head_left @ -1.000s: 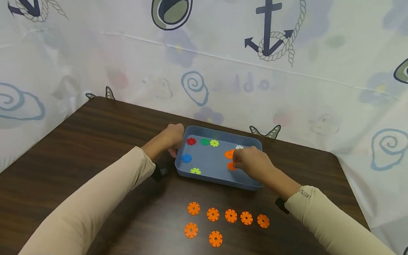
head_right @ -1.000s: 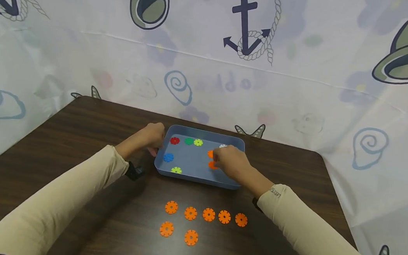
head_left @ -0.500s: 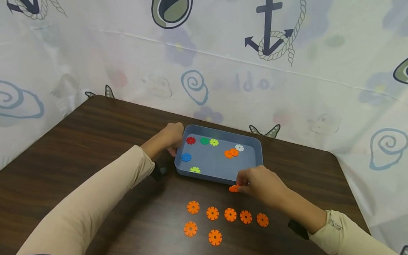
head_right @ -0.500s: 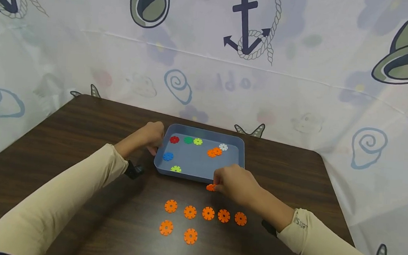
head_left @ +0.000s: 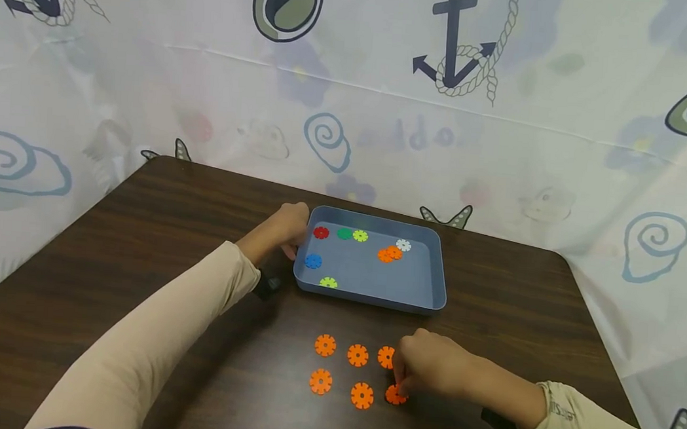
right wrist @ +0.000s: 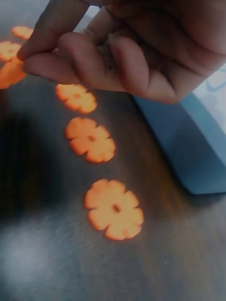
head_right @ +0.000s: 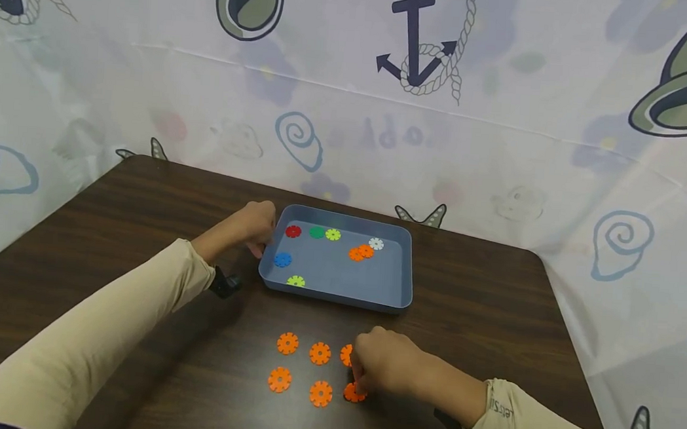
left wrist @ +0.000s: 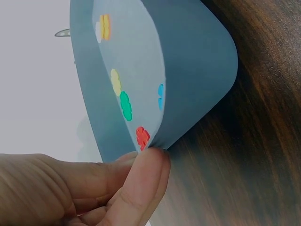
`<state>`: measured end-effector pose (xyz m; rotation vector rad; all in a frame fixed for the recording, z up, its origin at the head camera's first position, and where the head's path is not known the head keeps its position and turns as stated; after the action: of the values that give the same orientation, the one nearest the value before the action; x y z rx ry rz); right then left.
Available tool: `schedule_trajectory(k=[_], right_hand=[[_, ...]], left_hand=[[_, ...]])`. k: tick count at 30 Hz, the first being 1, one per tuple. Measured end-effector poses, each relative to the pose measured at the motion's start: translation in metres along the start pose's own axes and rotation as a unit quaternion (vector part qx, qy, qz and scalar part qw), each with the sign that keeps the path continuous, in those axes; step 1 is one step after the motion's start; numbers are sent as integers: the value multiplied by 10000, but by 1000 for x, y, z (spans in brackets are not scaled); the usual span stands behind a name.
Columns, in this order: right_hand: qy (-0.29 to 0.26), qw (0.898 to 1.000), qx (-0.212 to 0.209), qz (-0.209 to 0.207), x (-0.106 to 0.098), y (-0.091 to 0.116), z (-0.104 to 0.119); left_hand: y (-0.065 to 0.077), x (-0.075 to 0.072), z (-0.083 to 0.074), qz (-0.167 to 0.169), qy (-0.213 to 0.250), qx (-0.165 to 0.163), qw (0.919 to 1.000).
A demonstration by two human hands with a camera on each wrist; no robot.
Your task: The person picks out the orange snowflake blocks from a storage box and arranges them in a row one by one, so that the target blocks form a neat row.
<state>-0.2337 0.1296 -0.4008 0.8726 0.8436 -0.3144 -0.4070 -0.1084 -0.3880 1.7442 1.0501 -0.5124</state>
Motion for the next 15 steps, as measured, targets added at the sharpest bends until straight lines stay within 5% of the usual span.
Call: schedule_trajectory(k=[10,15], right_hand=[[459,9976,485,-159,10,-7,-1],[462,9969,358,-531,-17,-6,0]], left_hand=[[1,-1,0,-19,11,25,10000],[1,-1,-1,21,-46,-19,10000]])
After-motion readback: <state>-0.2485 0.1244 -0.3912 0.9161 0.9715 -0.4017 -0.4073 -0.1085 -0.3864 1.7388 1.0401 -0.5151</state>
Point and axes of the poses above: each hand's wrist, its own y-axis away from the middle knuckle, its own x-axis out of the palm, z = x × y, the point moved 5 cm from there along -y, towards the middle knuckle, and after that the axes turned 10 degrees about z, right-handed, at the moved point
